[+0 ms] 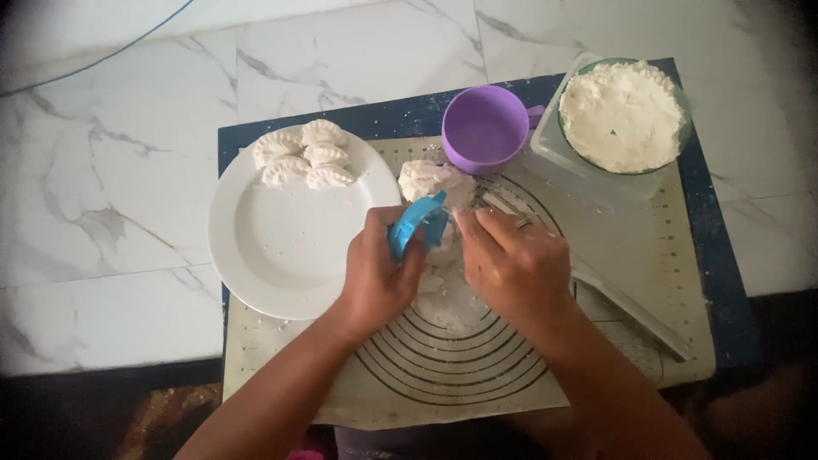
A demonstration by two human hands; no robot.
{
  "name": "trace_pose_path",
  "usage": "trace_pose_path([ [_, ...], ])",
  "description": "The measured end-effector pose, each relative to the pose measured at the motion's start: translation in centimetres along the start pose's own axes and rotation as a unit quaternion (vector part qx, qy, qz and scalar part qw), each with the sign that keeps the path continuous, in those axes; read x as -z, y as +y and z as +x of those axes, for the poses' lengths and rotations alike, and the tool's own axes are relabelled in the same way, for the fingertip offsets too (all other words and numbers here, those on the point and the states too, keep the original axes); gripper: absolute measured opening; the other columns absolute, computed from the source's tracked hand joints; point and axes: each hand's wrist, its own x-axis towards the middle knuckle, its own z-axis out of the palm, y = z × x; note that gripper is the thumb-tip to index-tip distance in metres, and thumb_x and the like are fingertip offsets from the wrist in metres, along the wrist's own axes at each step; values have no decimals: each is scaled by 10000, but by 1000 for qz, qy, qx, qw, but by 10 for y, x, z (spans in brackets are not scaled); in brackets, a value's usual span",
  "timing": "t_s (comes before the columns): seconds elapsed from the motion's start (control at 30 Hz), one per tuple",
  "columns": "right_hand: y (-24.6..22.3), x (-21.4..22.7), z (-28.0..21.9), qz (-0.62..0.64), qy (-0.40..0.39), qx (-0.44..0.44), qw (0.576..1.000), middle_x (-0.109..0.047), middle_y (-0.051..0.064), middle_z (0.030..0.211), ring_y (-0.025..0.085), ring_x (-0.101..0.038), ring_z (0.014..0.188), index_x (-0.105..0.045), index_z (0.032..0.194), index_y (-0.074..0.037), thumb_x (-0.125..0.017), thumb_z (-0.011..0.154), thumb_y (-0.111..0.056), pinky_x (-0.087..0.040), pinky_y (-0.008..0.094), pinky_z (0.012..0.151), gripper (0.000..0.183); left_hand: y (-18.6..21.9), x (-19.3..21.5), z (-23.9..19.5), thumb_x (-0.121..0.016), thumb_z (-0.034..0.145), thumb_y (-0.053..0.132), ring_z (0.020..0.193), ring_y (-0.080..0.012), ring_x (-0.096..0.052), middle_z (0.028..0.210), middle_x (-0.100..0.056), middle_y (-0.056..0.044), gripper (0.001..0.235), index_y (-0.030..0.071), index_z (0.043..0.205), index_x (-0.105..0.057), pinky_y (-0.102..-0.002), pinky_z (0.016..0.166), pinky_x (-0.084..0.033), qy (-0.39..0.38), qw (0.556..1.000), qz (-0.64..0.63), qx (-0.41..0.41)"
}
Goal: Preparing dumplings by portioning dough and using a plastic dumpling mold to shape and seal them.
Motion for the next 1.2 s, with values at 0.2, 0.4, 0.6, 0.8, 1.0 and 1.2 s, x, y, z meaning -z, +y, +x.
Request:
trace_pose_path([
  [0.2,-5,1,3,59,-54,-54,995,-588,31,569,82,-499,345,-751,807,-42,-705,852,4,-382,180,342,79,2,-4,-2,-628,923,-50,747,-388,-772,973,-712,-207,312,10,1187,-473,-409,533,-588,14,998,51,-17],
  [0.4,-8,0,5,99,-58,-86,990,-574,31,548,91,-498,322,-749,795,-26,-681,824,34,-373,196,324,95,-1,-11,-7,-678,904,-54,811,-422,-778,1036,-716,-229,329,14,1160,-484,-417,585,-619,36,996,80,-20],
  [0.6,-5,-1,-2,172,-129,-127,968,-656,112,626,151,-617,392,-775,915,19,-711,826,33,-450,234,331,111,-12,-15,-7,-669,900,-71,754,-411,-773,1015,-728,-214,343,16,1162,-466,-403,533,-592,55,992,77,-85],
  [0.8,-4,3,2,206,-142,-155,956,-659,147,631,189,-643,405,-778,919,48,-717,816,42,-484,237,336,120,-19,-19,-9,-673,913,-52,778,-393,-778,1035,-728,-196,348,41,1179,-469,-401,554,-607,64,990,77,-103],
  [1.0,-2,-10,-13,294,-170,-189,922,-681,180,654,286,-687,476,-762,875,38,-701,843,16,-540,314,372,72,-13,-23,-2,-671,892,-58,700,-380,-761,974,-740,-175,312,12,1146,-503,-412,529,-590,105,977,84,-168],
  [1.2,-8,4,-2,276,-155,-175,932,-691,175,671,336,-712,533,-773,867,17,-733,826,-13,-579,383,435,65,-5,-21,1,-712,876,-71,682,-420,-758,936,-734,-231,335,-53,1146,-514,-431,485,-564,127,983,51,-123],
])
